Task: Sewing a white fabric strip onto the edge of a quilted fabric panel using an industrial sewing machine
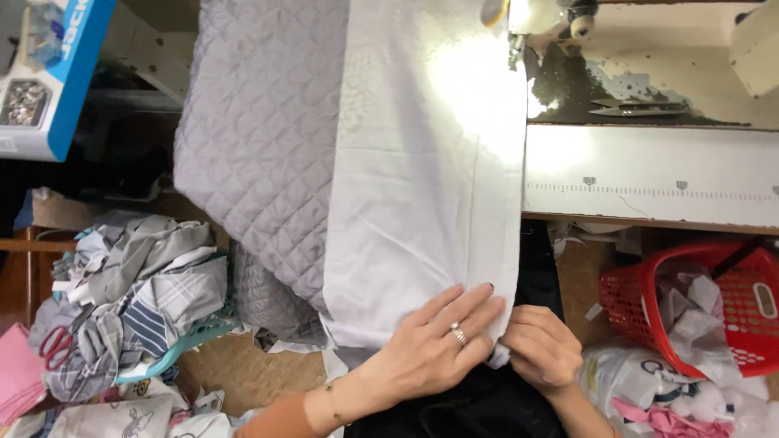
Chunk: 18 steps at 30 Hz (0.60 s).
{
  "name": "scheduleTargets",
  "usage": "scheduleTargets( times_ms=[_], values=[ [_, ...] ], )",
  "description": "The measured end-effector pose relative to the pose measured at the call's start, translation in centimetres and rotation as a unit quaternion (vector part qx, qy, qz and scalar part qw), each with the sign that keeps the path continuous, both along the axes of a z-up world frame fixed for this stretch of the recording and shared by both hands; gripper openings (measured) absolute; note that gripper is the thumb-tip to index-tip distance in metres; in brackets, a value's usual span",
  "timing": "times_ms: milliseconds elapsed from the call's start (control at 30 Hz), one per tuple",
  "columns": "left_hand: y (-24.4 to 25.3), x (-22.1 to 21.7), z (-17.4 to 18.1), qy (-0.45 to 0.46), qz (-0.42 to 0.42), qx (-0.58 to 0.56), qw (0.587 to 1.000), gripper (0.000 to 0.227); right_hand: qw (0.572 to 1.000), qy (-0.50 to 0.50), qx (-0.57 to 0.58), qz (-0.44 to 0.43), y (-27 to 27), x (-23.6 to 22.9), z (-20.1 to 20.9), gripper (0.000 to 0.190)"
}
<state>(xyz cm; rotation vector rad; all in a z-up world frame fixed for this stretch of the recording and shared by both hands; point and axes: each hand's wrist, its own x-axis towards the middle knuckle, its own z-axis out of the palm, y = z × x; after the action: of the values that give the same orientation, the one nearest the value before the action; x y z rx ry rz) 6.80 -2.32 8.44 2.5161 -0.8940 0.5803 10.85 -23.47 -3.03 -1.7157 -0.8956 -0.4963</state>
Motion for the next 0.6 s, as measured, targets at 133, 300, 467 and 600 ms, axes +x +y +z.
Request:
scheduleTargets(
  times_ms=[133,300,467,600],
  values=[
    [-1.2,0.0,-3.5,0.067,-0.009,-0.073,0.995,0.029,0.991,-0.099,-0.076,0.042,-0.5,0.6,0.9,0.028],
    [-1.6,0.4,-3.7,0.08,-0.003,-0.105,0.991,0.024,0.988,-0.119,-0.094,0.041,-2.0,-0.6,-3.1,0.02],
    [0.5,3.1,-4.2,0.285,-0.088,-0.107,0.948,0.036,0.987,-0.091,-0.133,0.022,0.6,1.0,0.7,0.038],
    [5.5,17.8,-6.9,0.16,0.058,-0.096,0.981,0.045,0.992,-0.074,-0.101,-0.026,2.6,-0.3,3.5,0.026]
  ],
)
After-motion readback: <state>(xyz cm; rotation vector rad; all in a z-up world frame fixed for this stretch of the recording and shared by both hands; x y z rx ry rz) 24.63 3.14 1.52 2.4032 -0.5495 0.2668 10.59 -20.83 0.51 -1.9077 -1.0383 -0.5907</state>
